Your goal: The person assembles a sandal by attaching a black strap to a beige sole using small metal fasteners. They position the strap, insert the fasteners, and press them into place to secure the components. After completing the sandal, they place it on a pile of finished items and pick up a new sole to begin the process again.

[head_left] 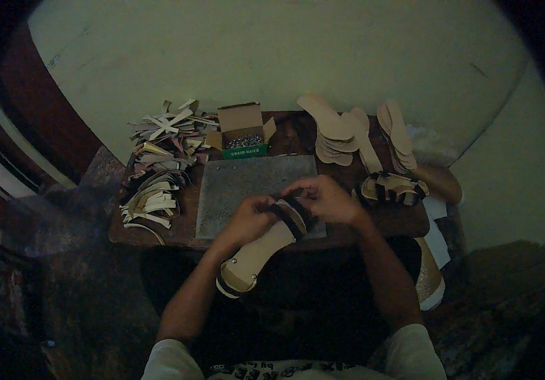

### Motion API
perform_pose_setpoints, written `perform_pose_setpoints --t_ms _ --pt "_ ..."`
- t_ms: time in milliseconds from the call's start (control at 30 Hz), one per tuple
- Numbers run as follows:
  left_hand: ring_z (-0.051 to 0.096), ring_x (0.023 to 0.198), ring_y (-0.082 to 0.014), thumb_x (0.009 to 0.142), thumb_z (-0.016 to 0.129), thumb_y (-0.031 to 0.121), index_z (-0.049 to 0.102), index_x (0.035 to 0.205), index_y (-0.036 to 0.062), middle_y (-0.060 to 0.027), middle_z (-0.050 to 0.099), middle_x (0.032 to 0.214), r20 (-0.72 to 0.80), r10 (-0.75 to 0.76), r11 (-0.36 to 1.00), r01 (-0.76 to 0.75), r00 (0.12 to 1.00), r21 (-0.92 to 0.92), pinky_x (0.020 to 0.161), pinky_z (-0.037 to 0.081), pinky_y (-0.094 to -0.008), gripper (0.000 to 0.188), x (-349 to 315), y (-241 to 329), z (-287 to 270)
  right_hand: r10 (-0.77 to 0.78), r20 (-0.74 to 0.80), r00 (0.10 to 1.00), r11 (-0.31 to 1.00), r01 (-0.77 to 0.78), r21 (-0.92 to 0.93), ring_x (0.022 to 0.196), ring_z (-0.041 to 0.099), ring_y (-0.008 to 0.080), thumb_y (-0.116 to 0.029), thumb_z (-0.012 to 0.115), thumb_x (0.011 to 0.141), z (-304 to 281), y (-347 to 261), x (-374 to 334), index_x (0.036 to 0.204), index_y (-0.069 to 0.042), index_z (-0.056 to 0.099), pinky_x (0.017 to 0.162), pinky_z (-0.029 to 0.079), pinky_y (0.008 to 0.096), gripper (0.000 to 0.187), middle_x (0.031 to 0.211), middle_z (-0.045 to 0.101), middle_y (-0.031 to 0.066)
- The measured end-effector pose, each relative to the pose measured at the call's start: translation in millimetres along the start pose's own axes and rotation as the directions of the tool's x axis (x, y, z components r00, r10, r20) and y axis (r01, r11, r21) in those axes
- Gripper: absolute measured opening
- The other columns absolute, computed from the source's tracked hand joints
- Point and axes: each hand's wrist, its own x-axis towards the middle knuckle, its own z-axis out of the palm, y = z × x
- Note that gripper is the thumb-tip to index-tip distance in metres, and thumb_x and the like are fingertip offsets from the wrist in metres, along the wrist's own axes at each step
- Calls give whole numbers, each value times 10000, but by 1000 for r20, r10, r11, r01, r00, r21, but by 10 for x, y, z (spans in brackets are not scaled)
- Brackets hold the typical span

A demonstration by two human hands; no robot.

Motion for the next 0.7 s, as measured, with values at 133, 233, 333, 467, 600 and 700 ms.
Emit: perform_pose_setpoints --t_ms 133,233,333,467,600,700 --pt "591 759 -115 840 589 95 643 997 33 -32 648 848 34 -115 993 115 993 -21 671 488 -286 177 -41 135 44 97 -5 995 995 -97 -14 806 640 126 41 566 850 -26 14 -18 1046 -9 666 728 520 298 226 884 693 93" --pt "644 754 -154 788 601 113 661 1009 -10 -91 681 861 -8 -89 995 89 996 -40 656 518 -310 260 -38 80 27 76 -10 997 997 -76 12 831 643 132 38 566 855 4 11 7 1046 -7 665 756 520 297 220 904 693 93" --pt "648 741 -155 797 601 115 664 1005 -8 -84 681 838 15 -77 997 78 997 -26 657 520 -311 249 -26 73 7 87 -6 996 995 -87 53 898 634 123 48 573 863 25 -16 17 1074 9 653 797 508 279 229 975 683 85" --pt "643 723 -145 833 603 141 667 1000 8 -72 679 829 28 -139 986 141 990 -87 637 514 -300 222 -93 239 9 123 -24 992 990 -121 76 970 627 126 42 573 880 28 -8 9 1110 21 639 843 497 271 241 1041 679 88" --pt "635 730 -123 881 607 188 666 1026 36 -52 672 841 53 -121 992 122 991 -21 625 507 -281 218 -110 255 -14 72 -21 997 994 -70 82 963 627 118 28 565 899 51 67 37 1096 19 651 840 501 277 216 1030 687 94" --pt "639 711 -134 851 613 162 683 1004 16 -69 682 830 41 -80 997 81 996 -8 629 509 -292 223 -94 188 5 94 13 995 995 -95 33 939 624 110 22 564 905 36 20 31 1067 19 663 825 506 277 190 1001 691 94"
